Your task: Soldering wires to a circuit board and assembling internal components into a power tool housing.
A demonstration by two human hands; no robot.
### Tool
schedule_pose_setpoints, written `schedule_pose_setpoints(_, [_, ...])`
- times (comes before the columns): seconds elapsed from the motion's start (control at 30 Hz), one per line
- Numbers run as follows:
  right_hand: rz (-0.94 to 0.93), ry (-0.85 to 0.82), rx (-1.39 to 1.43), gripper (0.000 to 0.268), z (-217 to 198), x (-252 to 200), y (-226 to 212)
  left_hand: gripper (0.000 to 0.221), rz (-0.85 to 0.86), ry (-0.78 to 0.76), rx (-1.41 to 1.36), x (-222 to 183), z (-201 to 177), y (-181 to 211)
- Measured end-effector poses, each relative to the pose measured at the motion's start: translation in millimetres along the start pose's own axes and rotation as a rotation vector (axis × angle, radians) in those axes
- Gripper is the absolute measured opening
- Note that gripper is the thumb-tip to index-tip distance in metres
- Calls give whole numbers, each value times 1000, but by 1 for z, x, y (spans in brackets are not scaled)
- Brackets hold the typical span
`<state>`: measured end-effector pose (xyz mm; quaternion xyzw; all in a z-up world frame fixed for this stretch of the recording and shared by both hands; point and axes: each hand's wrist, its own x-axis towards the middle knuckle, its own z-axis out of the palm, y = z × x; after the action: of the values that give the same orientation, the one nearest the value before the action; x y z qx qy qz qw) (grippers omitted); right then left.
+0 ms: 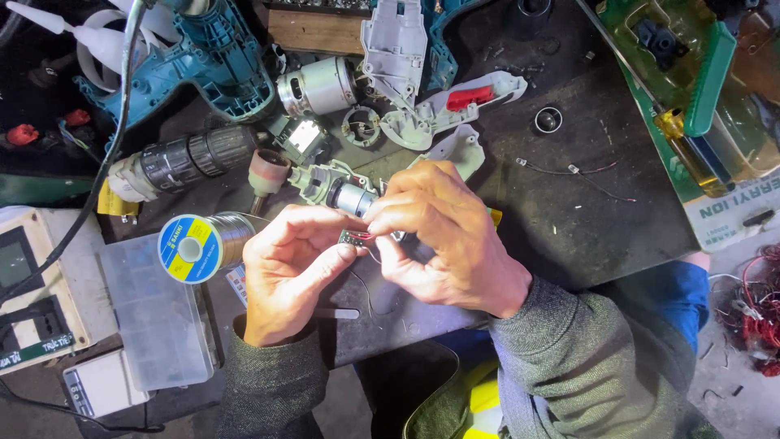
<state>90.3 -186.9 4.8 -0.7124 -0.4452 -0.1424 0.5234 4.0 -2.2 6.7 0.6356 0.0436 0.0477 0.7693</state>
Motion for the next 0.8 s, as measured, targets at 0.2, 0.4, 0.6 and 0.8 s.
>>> schedule_pose_setpoints(0.2, [78,-12,2,26,0,-2,-1,28,-3,-4,-40,0,-2,-4])
schedule_pose_setpoints(0.4, [114,-13,25,24,-1,-3,-1,30,-18,39,-39,-2,-4,-7])
schedule_pose_setpoints(0.6, [122,36,76,22,1,-3,-2,28,20,53,17,-3,-4,-8])
schedule_pose_setpoints(0.8, [143,93,81,21,4,-4,-2,30,-32,60,34,-4,-3,-8])
